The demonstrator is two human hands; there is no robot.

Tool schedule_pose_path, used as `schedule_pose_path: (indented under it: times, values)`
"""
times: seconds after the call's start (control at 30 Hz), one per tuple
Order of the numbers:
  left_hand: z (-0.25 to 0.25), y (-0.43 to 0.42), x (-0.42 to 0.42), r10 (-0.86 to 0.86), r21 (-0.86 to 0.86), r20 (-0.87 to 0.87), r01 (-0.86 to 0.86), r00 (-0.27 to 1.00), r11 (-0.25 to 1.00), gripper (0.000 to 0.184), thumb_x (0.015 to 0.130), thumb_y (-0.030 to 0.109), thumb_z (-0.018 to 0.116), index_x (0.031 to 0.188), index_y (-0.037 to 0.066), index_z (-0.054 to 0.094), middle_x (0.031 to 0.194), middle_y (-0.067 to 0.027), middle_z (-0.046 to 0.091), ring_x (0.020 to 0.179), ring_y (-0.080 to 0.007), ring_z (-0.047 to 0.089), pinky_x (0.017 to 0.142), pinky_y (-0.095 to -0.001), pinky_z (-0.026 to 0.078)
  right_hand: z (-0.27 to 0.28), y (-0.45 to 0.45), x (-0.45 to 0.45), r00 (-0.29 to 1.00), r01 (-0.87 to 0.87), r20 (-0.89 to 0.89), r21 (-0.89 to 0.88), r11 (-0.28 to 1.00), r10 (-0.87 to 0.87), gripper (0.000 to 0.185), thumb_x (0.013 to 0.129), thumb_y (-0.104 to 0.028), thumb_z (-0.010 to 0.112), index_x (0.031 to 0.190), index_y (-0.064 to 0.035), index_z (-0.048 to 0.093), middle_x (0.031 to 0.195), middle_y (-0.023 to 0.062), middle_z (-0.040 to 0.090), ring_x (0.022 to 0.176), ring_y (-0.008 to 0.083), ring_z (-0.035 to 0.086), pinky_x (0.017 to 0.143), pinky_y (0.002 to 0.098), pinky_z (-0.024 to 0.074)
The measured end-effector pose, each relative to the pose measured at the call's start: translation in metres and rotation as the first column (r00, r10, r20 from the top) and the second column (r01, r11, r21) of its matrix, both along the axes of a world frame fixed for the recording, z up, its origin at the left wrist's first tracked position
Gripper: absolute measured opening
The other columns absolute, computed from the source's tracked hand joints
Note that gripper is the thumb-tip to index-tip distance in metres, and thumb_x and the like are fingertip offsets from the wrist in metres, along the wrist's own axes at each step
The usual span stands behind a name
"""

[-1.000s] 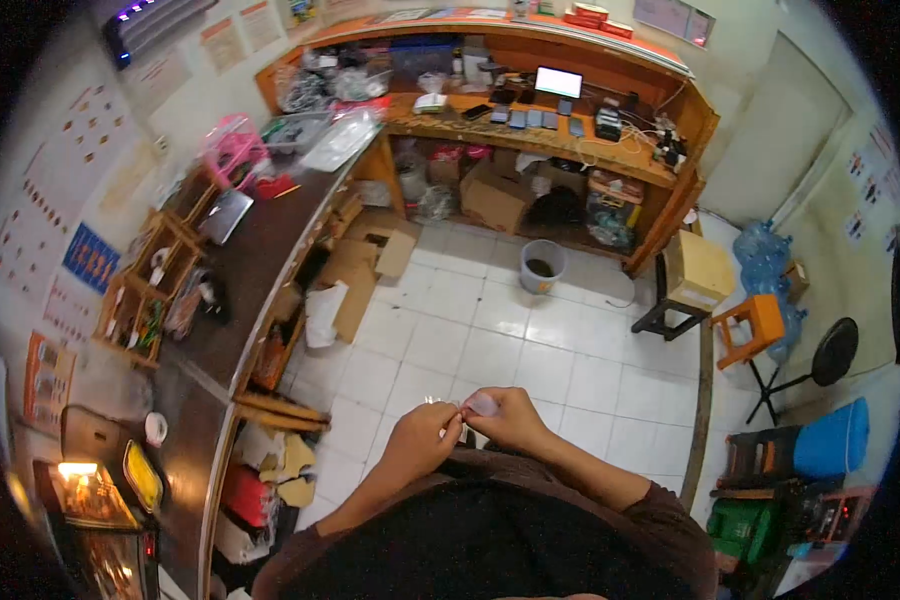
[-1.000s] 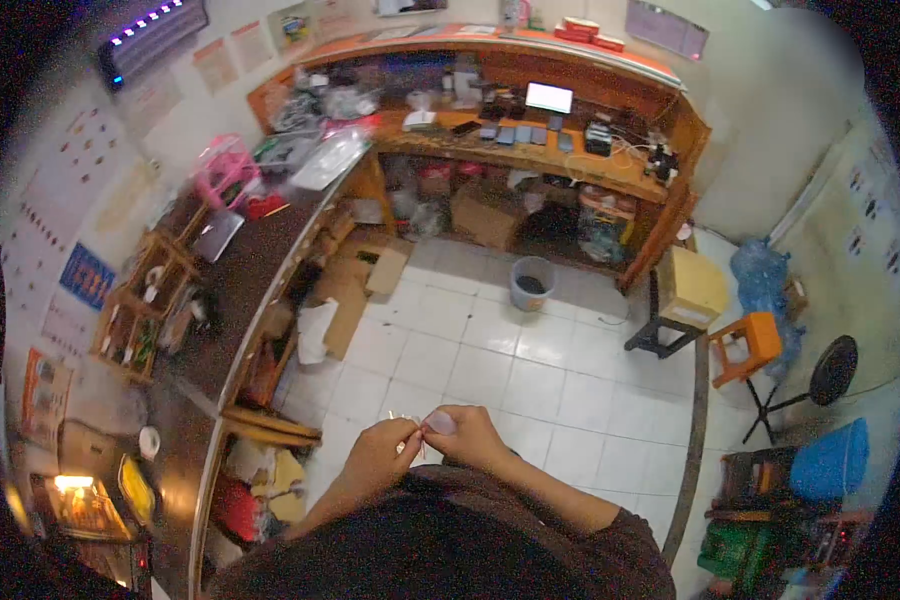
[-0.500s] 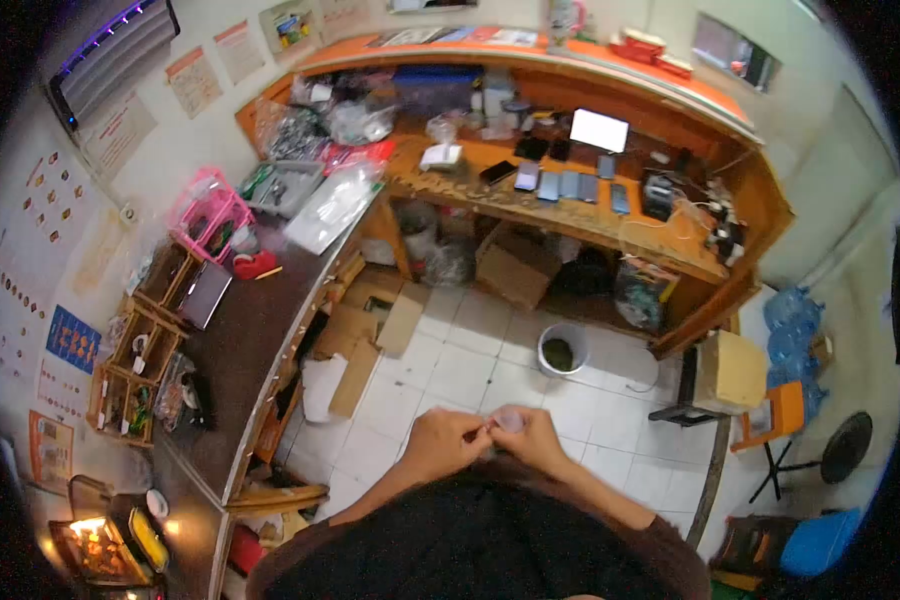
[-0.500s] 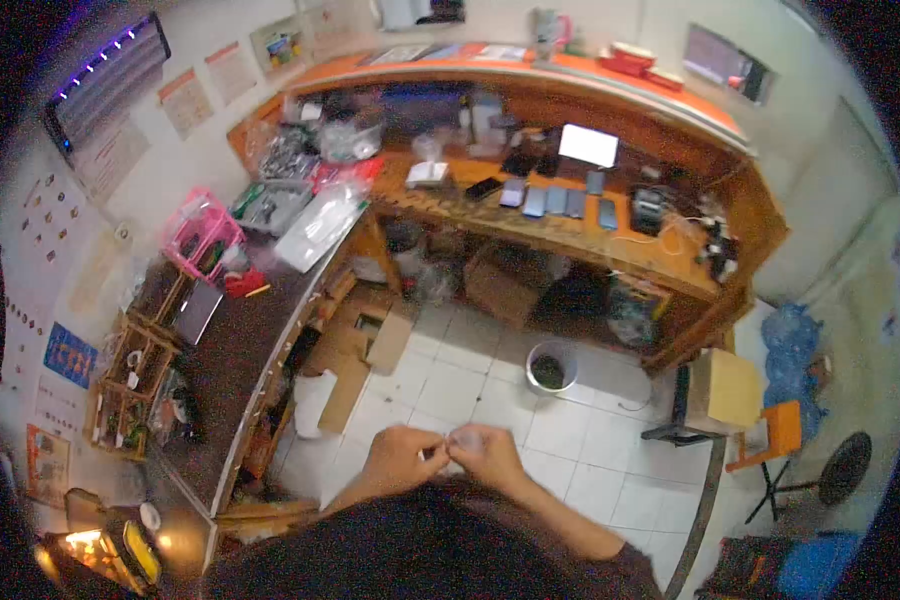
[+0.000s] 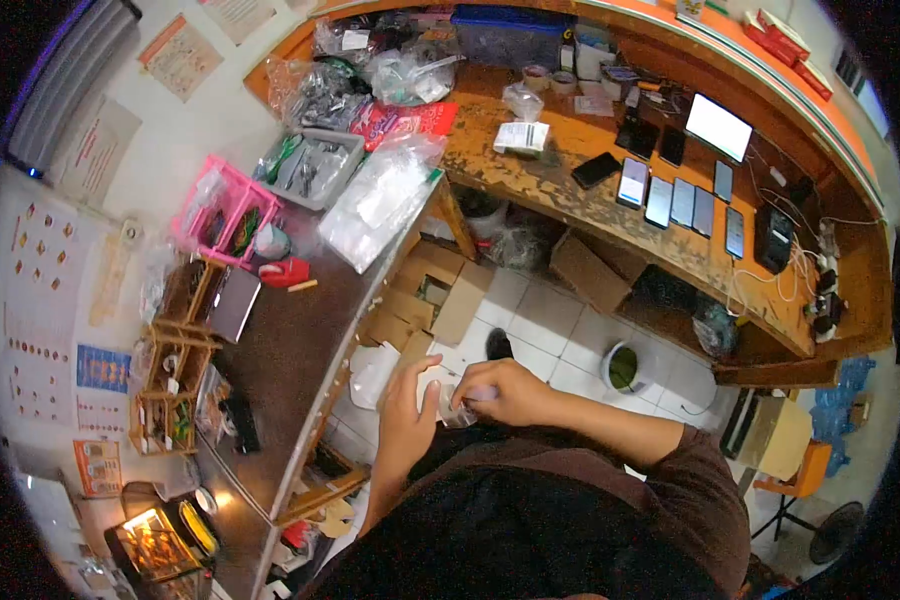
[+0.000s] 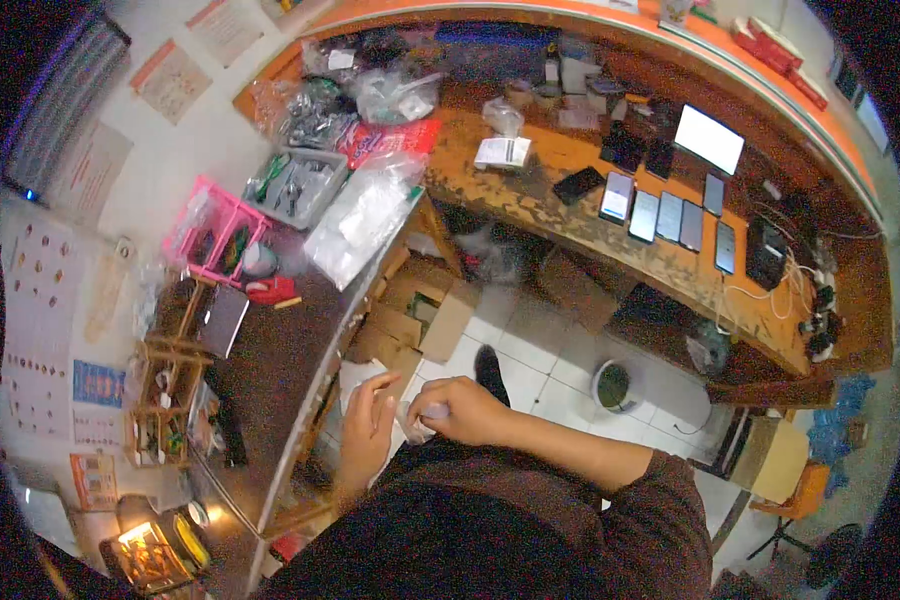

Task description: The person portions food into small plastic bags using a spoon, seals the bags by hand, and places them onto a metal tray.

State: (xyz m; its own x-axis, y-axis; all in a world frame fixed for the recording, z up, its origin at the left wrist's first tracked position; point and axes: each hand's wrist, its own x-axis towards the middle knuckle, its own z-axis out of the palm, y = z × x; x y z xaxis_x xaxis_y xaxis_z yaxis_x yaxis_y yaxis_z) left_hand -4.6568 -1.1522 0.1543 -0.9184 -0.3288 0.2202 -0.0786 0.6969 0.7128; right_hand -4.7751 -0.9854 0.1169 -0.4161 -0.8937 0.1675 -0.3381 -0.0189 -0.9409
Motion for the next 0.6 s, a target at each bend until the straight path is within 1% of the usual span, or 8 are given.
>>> schedule_pose_path:
  times: [0.07,0.13,0.17,0.27,0.4,0.47,0.53,0.6]
  values:
    - [-0.008,-0.05,-0.041,-0.049,0.047,-0.022,0.05,0.999,0.998,0.021,0.098,0.019,0.063,0.097,-0.001,0.068,0.091,-0.0148,0.071,0.082,-0.0251,0.07,0.078,-0.0375,0.055,-0.007,-0.032,-0.038,0.987,0.049,0.157,-0.142,0.989,-0.027,0.018,0.082,-0.001,0.069,0.099,-0.0065,0.074,0.094,0.0104,0.071,0.091,0.0282,0.069,0.085,0.036,0.053]
    - [-0.017,-0.098,-0.074,-0.285,0.468,0.428,0.06,0.858,0.882,0.021,0.098,0.019,0.064,0.096,-0.001,0.068,0.089,-0.0133,0.069,0.072,-0.0144,0.065,0.067,-0.0313,0.055,-0.002,-0.052,-0.073,0.963,0.035,0.268,-0.063,0.997,-0.017,0.02,0.085,-0.001,0.066,0.103,-0.0065,0.073,0.1,0.0098,0.068,0.098,0.0257,0.066,0.089,0.0357,0.051]
    - [-0.003,-0.108,-0.103,-0.214,0.411,0.358,0.053,0.909,0.91,0.021,0.097,0.019,0.066,0.093,-0.001,0.067,0.076,-0.0107,0.064,0.064,-0.0069,0.056,0.057,-0.0295,0.05,0.001,-0.062,-0.09,0.979,0.044,0.204,-0.087,0.995,-0.025,0.021,0.086,-0.001,0.065,0.105,-0.0072,0.072,0.102,0.0101,0.065,0.1,0.0266,0.065,0.091,0.0359,0.0503]
    - [-0.005,-0.159,-0.178,-0.26,0.173,0.325,0.213,0.909,0.962,0.021,0.097,0.02,0.066,0.092,0.0,0.07,0.065,-0.0115,0.06,0.06,-0.0066,0.055,0.054,-0.0323,0.045,0.011,-0.083,-0.142,0.992,0.063,0.108,-0.034,0.997,-0.059,0.024,0.087,-0.003,0.064,0.109,-0.0091,0.07,0.106,0.0108,0.057,0.104,0.0297,0.062,0.093,0.0368,0.049]
    - [0.008,-0.18,-0.251,-0.276,0.068,0.459,0.276,0.844,0.959,0.024,0.098,0.026,0.063,0.097,0.004,0.074,0.07,-0.0191,0.063,0.056,-0.0263,0.063,0.055,-0.039,0.045,0.0,-0.104,-0.213,0.999,0.022,-0.038,0.128,0.992,-0.017,0.02,0.087,-0.009,0.068,0.106,-0.0109,0.073,0.103,0.0103,0.061,0.099,0.0304,0.064,0.088,0.039,0.0511]
    - [0.011,-0.193,-0.275,-0.28,0.071,0.514,0.285,0.811,0.956,0.024,0.098,0.027,0.062,0.097,0.007,0.074,0.075,-0.0203,0.065,0.064,-0.0372,0.065,0.057,-0.0399,0.046,-0.038,-0.109,-0.267,1.0,0.014,0.02,0.01,1.0,-0.014,0.014,0.089,-0.017,0.069,0.102,-0.011,0.074,0.099,0.0124,0.068,0.1,0.0335,0.065,0.087,0.0447,0.0523]
    - [0.006,-0.208,-0.294,-0.157,0.033,0.483,0.161,0.861,0.986,0.022,0.098,0.026,0.062,0.098,0.007,0.074,0.076,-0.0208,0.065,0.067,-0.0378,0.066,0.059,-0.0383,0.048,-0.094,-0.1,-0.341,0.941,0.336,-0.005,0.141,0.931,-0.339,0.016,0.093,-0.022,0.066,0.099,-0.0088,0.074,0.096,0.0134,0.072,0.092,0.0334,0.067,0.085,0.0446,0.0534]
    - [0.001,-0.226,-0.302,-0.095,0.003,0.461,0.106,0.882,0.994,0.026,0.099,0.026,0.062,0.096,0.002,0.072,0.074,-0.0185,0.067,0.062,-0.0283,0.065,0.06,-0.0349,0.047,-0.13,-0.079,-0.429,0.715,0.675,0.021,0.243,0.697,-0.699,0.027,0.097,-0.034,0.065,0.102,-0.0089,0.074,0.087,0.0125,0.073,0.083,0.0268,0.069,0.079,0.0419,0.0536]
